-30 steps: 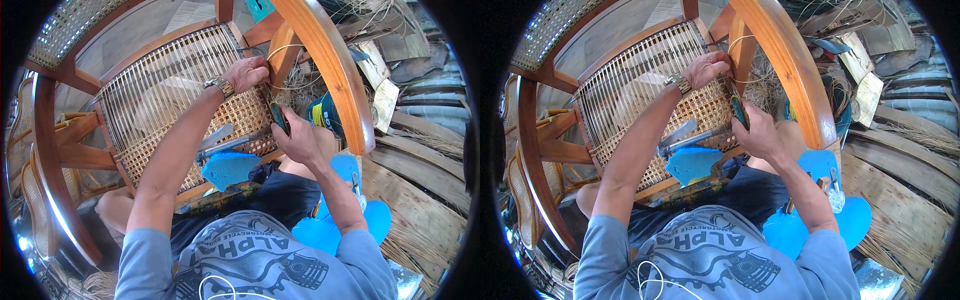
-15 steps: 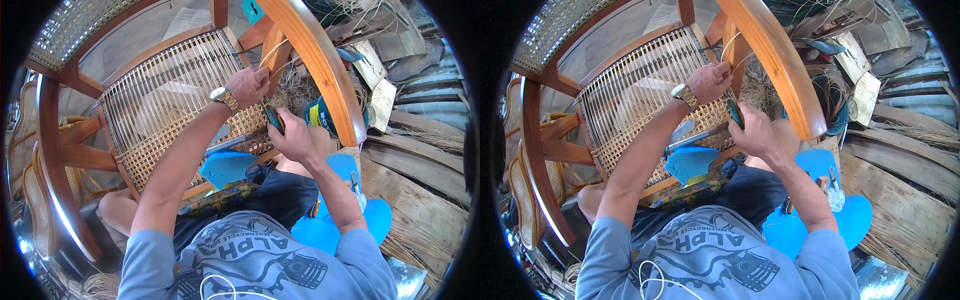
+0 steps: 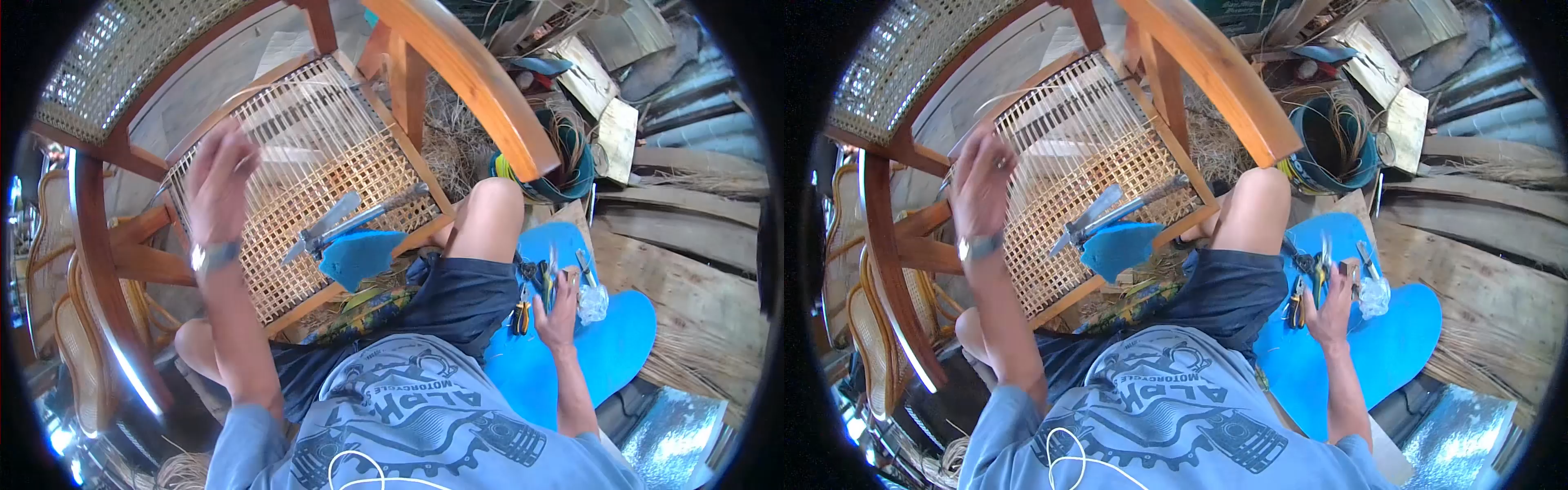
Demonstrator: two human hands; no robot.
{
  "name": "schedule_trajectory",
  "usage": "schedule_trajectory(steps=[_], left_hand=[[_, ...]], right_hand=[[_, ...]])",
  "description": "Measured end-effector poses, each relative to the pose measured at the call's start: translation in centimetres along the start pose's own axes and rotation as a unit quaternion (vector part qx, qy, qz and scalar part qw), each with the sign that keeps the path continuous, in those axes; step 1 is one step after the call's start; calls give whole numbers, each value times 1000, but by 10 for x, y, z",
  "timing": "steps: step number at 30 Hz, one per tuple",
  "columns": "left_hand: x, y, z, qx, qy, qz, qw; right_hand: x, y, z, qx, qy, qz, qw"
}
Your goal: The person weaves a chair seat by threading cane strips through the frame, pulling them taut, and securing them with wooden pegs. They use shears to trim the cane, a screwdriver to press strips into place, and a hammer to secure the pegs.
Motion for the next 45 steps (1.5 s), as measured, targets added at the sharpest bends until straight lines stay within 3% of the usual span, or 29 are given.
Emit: schedule_trajectory(steps=[2,3,5,8,10,11,12,14,16,17,19,21,23,25,27,28,30,32,33,35,36,38,40,41,42,43,44,45], left_hand=[[42,-6,-46,1,47,-18,999],[52,-19,-68,26,31,-29,999],[68,-38,-112,63,6,-21,998],[81,-54,-177,131,-20,153,979],[76,-60,-210,104,-105,348,926],[68,-58,-227,124,-134,309,933],[55,-44,-240,145,-163,268,938],[35,-13,-248,83,-190,368,906],[0,21,-246,-24,-206,426,881],[-9,49,-240,-58,-204,439,873],[-19,99,-232,-170,-90,422,886],[-13,115,-231,-199,-75,424,880],[10,93,-237,-113,-125,408,897],[30,35,-257,-10,-148,438,887],[52,-29,-285,79,-159,518,837],[62,-55,-300,109,-180,548,810],[80,-86,-328,169,-173,556,795],[79,-103,-338,202,-189,562,780],[78,-104,-339,208,-177,554,787],[74,-99,-333,220,-164,545,792],[62,-81,-315,175,-162,533,812],[34,-40,-274,83,-151,514,840],[4,6,-237,9,-168,493,854],[-13,30,-219,-18,-189,475,859],[-23,64,-199,-62,-130,455,879],[-30,94,-181,-105,-70,432,893],[-44,115,-168,-145,-89,414,894],[-54,132,-158,-186,-109,397,892]], right_hand=[[34,45,-53,-105,67,-98,987],[34,58,-71,-102,64,-94,988],[40,97,-104,-195,101,-152,964],[41,123,-123,-204,117,-173,957],[34,103,-108,-218,139,-170,951],[34,97,-99,-235,164,-171,943],[37,85,-79,-145,146,-97,974],[-15,10,-16,10,59,63,996],[-119,-86,33,51,-56,158,984],[-170,-112,40,25,-161,204,965],[-259,-142,37,-25,-351,294,889],[-308,-133,25,-111,-453,308,829],[-301,-116,23,-158,-487,285,811],[-270,-131,47,-76,-529,211,819],[-216,-132,88,-96,-474,163,860],[-183,-136,109,-43,-428,98,898],[-116,-137,154,-48,-369,83,925],[-19,-133,202,52,-299,-30,952],[40,-126,235,8,-200,-41,979],[144,-124,273,102,-95,-223,965],[132,-123,273,101,-97,-222,965],[122,-137,271,155,87,-458,871],[103,-82,291,12,46,-389,920],[42,-71,274,121,-118,-144,975],[-45,-77,249,-27,-76,37,996],[-107,-69,221,-151,-47,227,961],[-151,-59,197,-153,-169,243,943],[-207,-77,163,-139,-361,223,895]])
Point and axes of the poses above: each hand's wrist, its own z-axis towards the middle knuckle, its own y-axis out of the palm, x = y × z, the point moved 9 cm from there along z, towards the middle knuckle, and after that the axes turned 12 degrees about -z, right-handed, at the moved point
